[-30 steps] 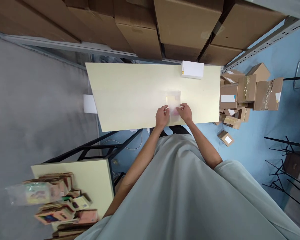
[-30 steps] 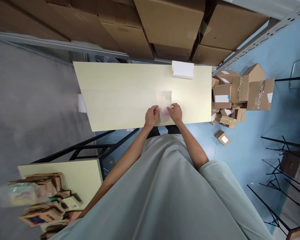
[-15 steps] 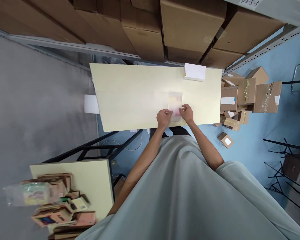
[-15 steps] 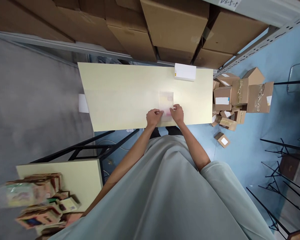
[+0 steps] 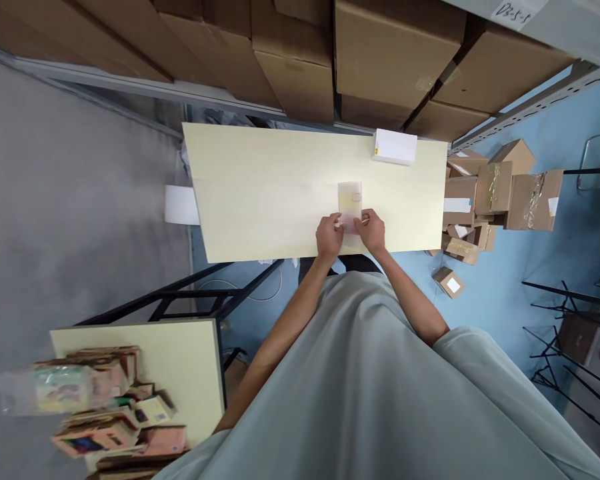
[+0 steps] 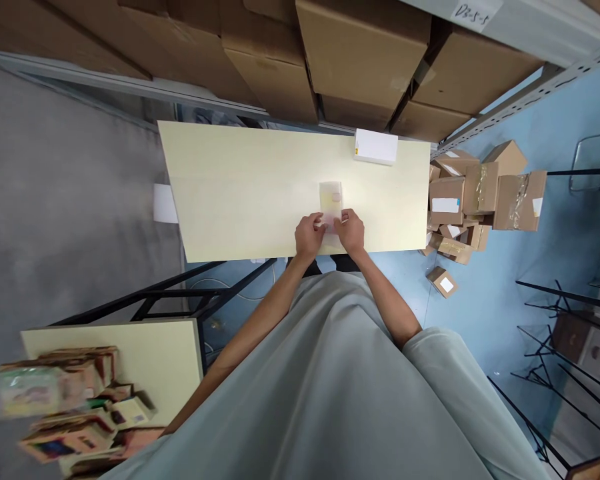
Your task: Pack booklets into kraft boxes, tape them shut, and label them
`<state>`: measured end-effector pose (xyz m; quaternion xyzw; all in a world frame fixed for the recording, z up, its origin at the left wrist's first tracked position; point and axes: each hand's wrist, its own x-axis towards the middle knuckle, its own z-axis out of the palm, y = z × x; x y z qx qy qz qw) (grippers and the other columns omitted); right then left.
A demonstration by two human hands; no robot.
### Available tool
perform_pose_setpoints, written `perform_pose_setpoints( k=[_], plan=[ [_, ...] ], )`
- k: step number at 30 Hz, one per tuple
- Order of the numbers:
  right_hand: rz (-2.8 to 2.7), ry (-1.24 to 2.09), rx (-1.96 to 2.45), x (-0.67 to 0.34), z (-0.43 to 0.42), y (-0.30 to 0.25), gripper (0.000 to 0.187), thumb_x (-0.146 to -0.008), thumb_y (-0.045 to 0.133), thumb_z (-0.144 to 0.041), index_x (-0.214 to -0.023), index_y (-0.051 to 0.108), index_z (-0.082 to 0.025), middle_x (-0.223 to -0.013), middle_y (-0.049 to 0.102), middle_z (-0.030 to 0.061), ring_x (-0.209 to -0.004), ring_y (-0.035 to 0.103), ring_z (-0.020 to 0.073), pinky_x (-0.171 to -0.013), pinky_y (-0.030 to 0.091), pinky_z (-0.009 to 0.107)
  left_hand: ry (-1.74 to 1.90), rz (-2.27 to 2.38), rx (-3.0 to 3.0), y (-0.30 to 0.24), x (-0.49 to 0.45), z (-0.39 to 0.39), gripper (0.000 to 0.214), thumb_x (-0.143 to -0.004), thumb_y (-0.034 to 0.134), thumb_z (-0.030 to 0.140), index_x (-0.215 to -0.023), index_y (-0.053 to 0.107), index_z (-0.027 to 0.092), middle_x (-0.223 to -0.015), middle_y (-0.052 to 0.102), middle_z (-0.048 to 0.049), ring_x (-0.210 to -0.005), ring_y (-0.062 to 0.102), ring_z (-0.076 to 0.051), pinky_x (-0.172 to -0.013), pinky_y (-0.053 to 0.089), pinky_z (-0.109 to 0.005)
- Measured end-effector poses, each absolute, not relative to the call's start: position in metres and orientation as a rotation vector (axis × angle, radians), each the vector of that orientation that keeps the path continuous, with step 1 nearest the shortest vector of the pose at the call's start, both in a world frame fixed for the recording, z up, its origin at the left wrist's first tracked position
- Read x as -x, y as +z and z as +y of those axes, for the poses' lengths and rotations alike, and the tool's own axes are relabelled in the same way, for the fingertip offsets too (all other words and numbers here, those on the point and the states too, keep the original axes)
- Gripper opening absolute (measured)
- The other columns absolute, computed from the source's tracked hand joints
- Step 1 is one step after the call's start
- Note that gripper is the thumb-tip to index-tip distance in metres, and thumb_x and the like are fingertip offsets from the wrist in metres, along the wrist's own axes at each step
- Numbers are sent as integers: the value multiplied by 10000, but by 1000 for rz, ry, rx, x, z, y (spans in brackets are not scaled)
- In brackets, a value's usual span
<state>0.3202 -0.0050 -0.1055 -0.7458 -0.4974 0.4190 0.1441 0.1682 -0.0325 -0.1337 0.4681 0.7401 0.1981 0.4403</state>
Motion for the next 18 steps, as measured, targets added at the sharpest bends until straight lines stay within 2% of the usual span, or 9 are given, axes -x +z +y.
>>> perform_pose_setpoints(
  k=[3,6,9,11,13,15,18],
  plan=[
    [-1552,1162,2093,-305,-7,-98,124,-999,677,-303,-1103,633,-253,-1086,784,38,-815,720,202,-854,592,350,535,1794,-1236,-136,-163,-33,330,-998,669,210,-1302,793,244,-1323,747,-122,-1015,767,-256,-1052,615,-437],
    [-1670,1142,2041,-288,-8,-95,132,-1052,657,-329,-1152,635,-246,-1158,762,48,-803,701,187,-879,594,359,670,1657,-1018,-139,-151,-31,224,-1061,645,337,-1199,770,213,-1105,789,-96,-931,762,-234,-978,649,-413],
    [-1760,1198,1971,-272,-10,-94,178,-1090,653,-344,-1235,654,-241,-1280,739,72,-792,706,166,-901,610,363,796,1526,-744,-136,-135,-29,395,-1125,556,585,-1109,694,215,-954,765,-51,-811,738,-192,-831,664,-357],
    [-1812,1275,1884,-263,-11,-96,219,-1102,649,-349,-1292,668,-241,-1352,721,93,-824,737,170,-906,630,366,809,1503,-706,-133,-124,-29,469,-1116,538,675,-1036,653,227,-870,715,-19,-761,703,-173,-776,638,-322],
    [-1851,1358,1789,-258,-13,-99,255,-1104,635,-318,-1339,683,-234,-1421,701,122,-869,770,183,-918,649,373,766,1536,-775,-132,-112,-27,444,-1099,587,656,-955,616,236,-768,636,13,-729,656,-167,-743,589,-297],
    [-1863,1402,1748,-258,-13,-103,285,-1096,623,-270,-1366,697,-219,-1476,687,148,-925,794,198,-948,658,380,689,1618,-893,-135,-102,-25,404,-1084,635,565,-848,560,245,-708,566,27,-725,611,-171,-737,538,-291],
    [-1800,1352,1878,-267,-9,-109,305,-1085,624,-240,-1377,701,-196,-1468,711,164,-1023,809,230,-1003,652,396,555,1757,-1060,-144,-91,-20,422,-1068,632,440,-726,465,257,-708,552,3,-782,592,-196,-781,506,-307]
  ],
)
